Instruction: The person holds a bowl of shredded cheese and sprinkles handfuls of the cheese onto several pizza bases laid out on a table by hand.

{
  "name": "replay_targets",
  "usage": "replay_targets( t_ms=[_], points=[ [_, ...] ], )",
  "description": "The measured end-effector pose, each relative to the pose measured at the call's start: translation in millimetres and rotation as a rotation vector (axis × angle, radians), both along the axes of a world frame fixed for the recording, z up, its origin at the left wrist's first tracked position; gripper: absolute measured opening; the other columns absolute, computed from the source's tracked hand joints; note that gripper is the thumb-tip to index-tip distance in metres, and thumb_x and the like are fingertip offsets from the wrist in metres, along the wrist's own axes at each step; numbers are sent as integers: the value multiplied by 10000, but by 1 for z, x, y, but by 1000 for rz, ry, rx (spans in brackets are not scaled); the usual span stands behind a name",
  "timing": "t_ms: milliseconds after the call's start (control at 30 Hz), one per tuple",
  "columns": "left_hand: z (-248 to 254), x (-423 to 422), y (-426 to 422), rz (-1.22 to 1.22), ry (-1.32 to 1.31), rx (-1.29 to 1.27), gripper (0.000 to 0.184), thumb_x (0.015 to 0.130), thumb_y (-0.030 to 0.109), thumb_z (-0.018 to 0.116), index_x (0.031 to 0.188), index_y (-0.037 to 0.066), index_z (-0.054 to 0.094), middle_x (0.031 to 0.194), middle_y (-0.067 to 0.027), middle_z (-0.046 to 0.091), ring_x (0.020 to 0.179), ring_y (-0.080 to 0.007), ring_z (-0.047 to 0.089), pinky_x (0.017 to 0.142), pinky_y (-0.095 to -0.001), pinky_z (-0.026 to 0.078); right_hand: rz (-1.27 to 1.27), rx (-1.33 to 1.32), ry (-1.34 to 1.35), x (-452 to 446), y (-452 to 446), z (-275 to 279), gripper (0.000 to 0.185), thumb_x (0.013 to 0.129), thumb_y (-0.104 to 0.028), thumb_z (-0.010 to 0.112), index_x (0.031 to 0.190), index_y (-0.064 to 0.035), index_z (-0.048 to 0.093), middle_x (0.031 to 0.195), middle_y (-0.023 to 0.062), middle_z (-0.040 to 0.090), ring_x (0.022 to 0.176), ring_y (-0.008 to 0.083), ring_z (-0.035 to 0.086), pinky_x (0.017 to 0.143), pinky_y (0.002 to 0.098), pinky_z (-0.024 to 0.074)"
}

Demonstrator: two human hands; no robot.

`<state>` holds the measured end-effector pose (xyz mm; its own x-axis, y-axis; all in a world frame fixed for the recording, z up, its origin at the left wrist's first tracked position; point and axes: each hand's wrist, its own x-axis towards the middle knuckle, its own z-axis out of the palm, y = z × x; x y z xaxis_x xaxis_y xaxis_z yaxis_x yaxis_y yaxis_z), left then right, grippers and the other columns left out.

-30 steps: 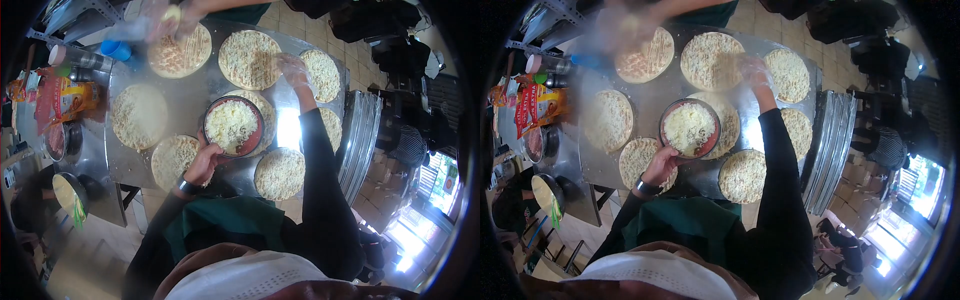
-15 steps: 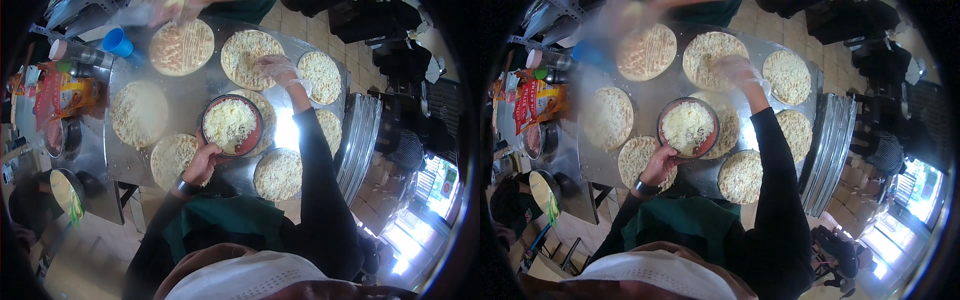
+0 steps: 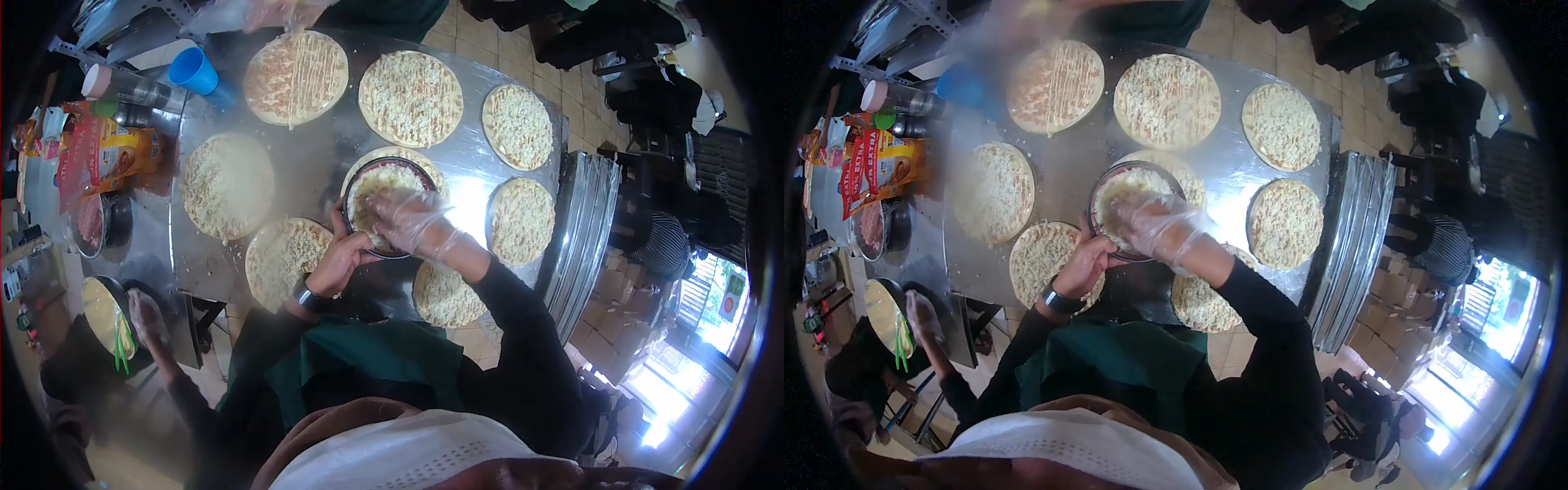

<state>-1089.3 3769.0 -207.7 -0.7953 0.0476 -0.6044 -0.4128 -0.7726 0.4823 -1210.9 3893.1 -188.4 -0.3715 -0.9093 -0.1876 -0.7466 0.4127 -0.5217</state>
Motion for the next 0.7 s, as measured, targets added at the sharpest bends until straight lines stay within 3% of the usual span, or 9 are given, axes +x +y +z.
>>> replay_targets(
  t_ms=[33, 133, 233, 333, 433, 533, 633, 667, 700],
  points=[
    [0, 0, 1, -18, 0, 5, 713, 762, -20, 424, 1319, 225, 53, 1261, -110, 343, 1050, -213, 504, 768, -374, 513, 3, -38, 63, 8, 0, -4, 372, 782, -229, 540, 1119, -72, 550, 1095, 138, 555, 1044, 310, 520, 878, 404, 424],
    [8, 0, 2, 2, -14, 3, 726, 749, -21, 437, 1320, 231, 66, 1242, -104, 354, 1011, -195, 506, 725, -332, 512, 91, 12, -81, 10, 4, 4, 439, 804, -319, 512, 1170, -76, 512, 1161, 152, 518, 1089, 306, 500, 915, 393, 394],
    [8, 2, 9, -20, -31, -24, 739, 740, -15, 444, 1326, 228, 65, 1246, -107, 347, 1017, -200, 502, 722, -335, 515, 237, 424, -33, 2, -2, 36, 409, 755, -270, 565, 1120, -92, 524, 1120, 136, 532, 1025, 300, 529, 843, 418, 434],
    [2, 2, 11, -47, -18, -36, 752, 734, -5, 449, 1333, 223, 56, 1259, -118, 326, 1035, -214, 493, 739, -348, 516, 134, -28, 294, 12, 30, -6, 349, 748, -269, 569, 1047, -89, 557, 1099, 127, 539, 1002, 288, 537, 788, 427, 444],
    [5, -2, 15, -54, -10, -67, 761, 733, 4, 457, 1337, 219, 47, 1272, -129, 303, 1066, -229, 473, 763, -366, 515, -27, 185, 29, 16, 26, -2, 303, 743, -245, 571, 989, -68, 578, 1024, 126, 568, 974, 291, 553, 798, 417, 444],
    [6, -8, 19, -44, 1, -46, 766, 732, 9, 463, 1337, 217, 42, 1281, -132, 287, 1105, -243, 449, 779, -383, 513, -23, 235, -368, -1, 15, 21, 332, 726, -228, 598, 1009, -54, 590, 979, 126, 594, 926, 274, 574, 815, 375, 450],
    [-1, -13, 21, -40, 52, -11, 768, 733, 12, 467, 1337, 213, 37, 1288, -132, 275, 1144, -256, 427, 791, -398, 511, -179, 172, -743, -13, 14, 7, 395, 709, -208, 626, 1072, -57, 577, 978, 123, 605, 890, 247, 588, 816, 330, 451],
    [-4, -15, 22, -40, 78, -3, 768, 733, 13, 468, 1337, 211, 35, 1290, -131, 272, 1156, -261, 420, 794, -402, 511, -139, 78, -636, -17, 24, -13, 375, 742, -220, 644, 1076, -60, 589, 996, 89, 614, 907, 197, 586, 810, 322, 451],
    [-6, -18, 22, -44, 74, -16, 766, 735, 15, 469, 1336, 210, 37, 1290, -131, 271, 1154, -263, 424, 794, -402, 512, -227, -10, -797, -21, 26, -11, 356, 757, -220, 641, 1068, -53, 592, 1002, 82, 611, 917, 184, 583, 814, 315, 451]
  ],
)
